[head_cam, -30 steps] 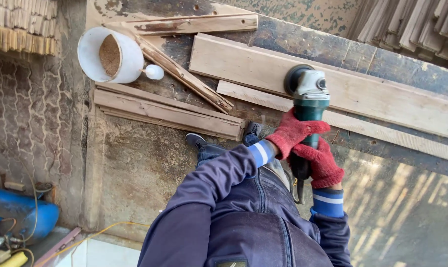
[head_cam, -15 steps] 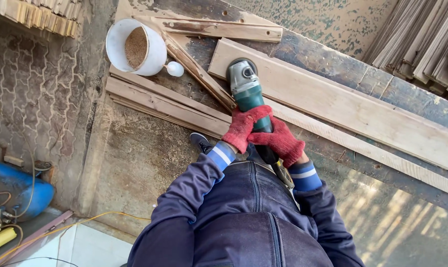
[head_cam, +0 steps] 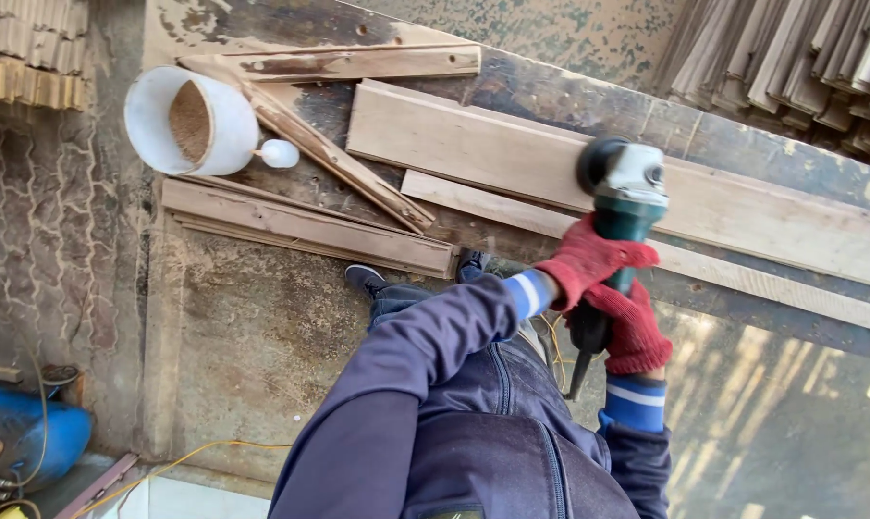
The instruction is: Sanding a wooden plank using a handheld power sander.
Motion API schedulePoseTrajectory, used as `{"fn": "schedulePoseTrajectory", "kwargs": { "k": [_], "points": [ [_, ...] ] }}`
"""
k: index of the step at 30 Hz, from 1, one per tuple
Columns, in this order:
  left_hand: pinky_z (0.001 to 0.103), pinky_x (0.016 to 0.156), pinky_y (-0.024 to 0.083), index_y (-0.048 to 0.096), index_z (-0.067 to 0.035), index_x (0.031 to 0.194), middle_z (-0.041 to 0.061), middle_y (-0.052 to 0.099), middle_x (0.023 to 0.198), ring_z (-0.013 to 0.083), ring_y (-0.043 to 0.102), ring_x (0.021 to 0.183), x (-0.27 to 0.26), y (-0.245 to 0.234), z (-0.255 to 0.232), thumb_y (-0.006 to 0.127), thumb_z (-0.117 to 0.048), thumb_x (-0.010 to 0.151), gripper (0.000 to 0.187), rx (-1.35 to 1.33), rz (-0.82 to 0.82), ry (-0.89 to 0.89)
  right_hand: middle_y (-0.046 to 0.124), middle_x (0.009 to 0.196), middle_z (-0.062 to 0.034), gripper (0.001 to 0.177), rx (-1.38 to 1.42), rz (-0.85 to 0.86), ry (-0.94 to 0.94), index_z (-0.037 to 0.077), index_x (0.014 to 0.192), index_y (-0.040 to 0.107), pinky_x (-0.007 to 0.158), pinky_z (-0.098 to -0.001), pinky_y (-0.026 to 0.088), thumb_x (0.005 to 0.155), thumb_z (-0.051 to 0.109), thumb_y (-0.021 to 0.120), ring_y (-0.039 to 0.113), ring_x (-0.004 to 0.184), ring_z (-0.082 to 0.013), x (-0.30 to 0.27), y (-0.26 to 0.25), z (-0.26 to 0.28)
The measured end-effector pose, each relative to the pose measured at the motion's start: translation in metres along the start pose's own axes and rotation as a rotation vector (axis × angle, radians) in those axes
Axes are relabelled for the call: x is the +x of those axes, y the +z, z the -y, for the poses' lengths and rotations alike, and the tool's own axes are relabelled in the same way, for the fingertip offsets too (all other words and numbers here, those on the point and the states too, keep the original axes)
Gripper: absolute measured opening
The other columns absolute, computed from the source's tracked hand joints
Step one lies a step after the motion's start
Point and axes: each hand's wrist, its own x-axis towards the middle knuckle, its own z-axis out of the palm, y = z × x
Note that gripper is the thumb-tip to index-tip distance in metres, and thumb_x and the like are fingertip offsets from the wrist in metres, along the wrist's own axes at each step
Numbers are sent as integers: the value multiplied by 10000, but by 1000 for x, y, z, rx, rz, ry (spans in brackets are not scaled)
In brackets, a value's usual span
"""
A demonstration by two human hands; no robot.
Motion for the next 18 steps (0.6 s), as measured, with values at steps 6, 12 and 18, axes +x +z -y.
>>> {"fn": "schedulePoseTrajectory", "kwargs": {
  "k": [6,12,18],
  "points": [
    [574,444,631,603,-30,1168,247,658,770,450,697,575,30,25,26,908,-11,589,655,-277,127,-82,683,769,-109,363,161,-45,-38,53,996,705,652,-352,590,664,106,841,694,649,-217,7,-29,-16],
    [492,559,639,723,-92,1053,182,715,776,342,742,696,-5,-15,5,944,-138,560,542,-220,-87,20,690,818,-102,522,-91,92,-2,68,1014,741,695,-354,568,539,168,933,660,719,-209,26,-6,-11],
    [456,678,648,736,-97,1066,162,735,808,298,757,790,-16,-77,-3,977,-204,582,551,-249,-274,151,684,822,-106,534,-217,308,-31,89,997,742,687,-373,580,529,230,959,676,758,-232,43,33,-12]
  ]
}}
